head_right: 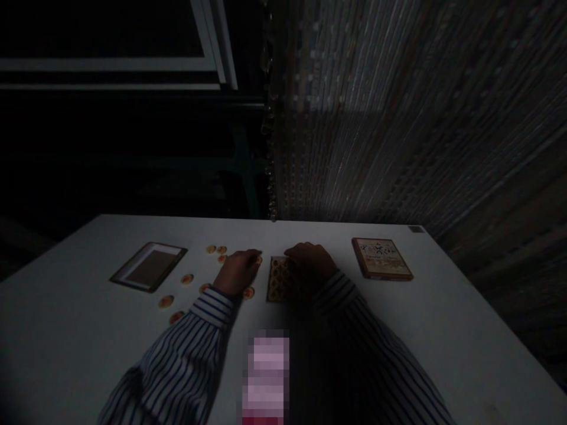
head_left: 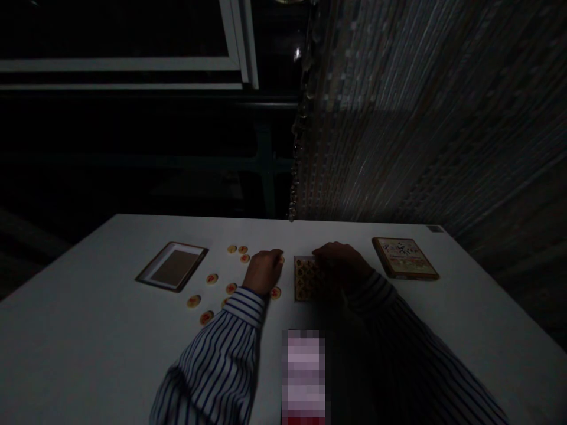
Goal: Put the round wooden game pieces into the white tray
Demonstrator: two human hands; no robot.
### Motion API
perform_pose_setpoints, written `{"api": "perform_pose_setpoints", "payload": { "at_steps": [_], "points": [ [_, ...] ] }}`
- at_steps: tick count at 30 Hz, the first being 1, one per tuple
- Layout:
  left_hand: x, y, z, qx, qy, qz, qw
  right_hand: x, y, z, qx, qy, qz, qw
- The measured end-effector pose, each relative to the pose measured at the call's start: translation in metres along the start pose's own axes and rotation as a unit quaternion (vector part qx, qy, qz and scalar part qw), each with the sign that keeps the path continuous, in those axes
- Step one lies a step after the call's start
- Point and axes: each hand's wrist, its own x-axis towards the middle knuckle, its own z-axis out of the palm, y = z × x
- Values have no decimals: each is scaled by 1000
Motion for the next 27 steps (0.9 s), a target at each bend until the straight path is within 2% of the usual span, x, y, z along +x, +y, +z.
{"api": "perform_pose_setpoints", "payload": {
  "at_steps": [6, 12, 16, 22, 27],
  "points": [
    [2, 7, -15, -21, 37, -2, 999, -1, -1, -1, 2, 10, -4, 1000],
    [2, 17, -28, -87, 84, 8, 993, 0, -1, 2, 7, 11, -6, 1000],
    [2, 25, -34, -133, 101, 14, 986, -1, 0, 4, 14, 36, -3, 999],
    [0, 40, -43, -163, 126, 50, 977, -1, -8, 0, 126, 90, 10, 988],
    [-2, 55, -47, -177, 126, 92, 972, -2, -17, -7, 283, 121, 49, 950]
  ]
}}
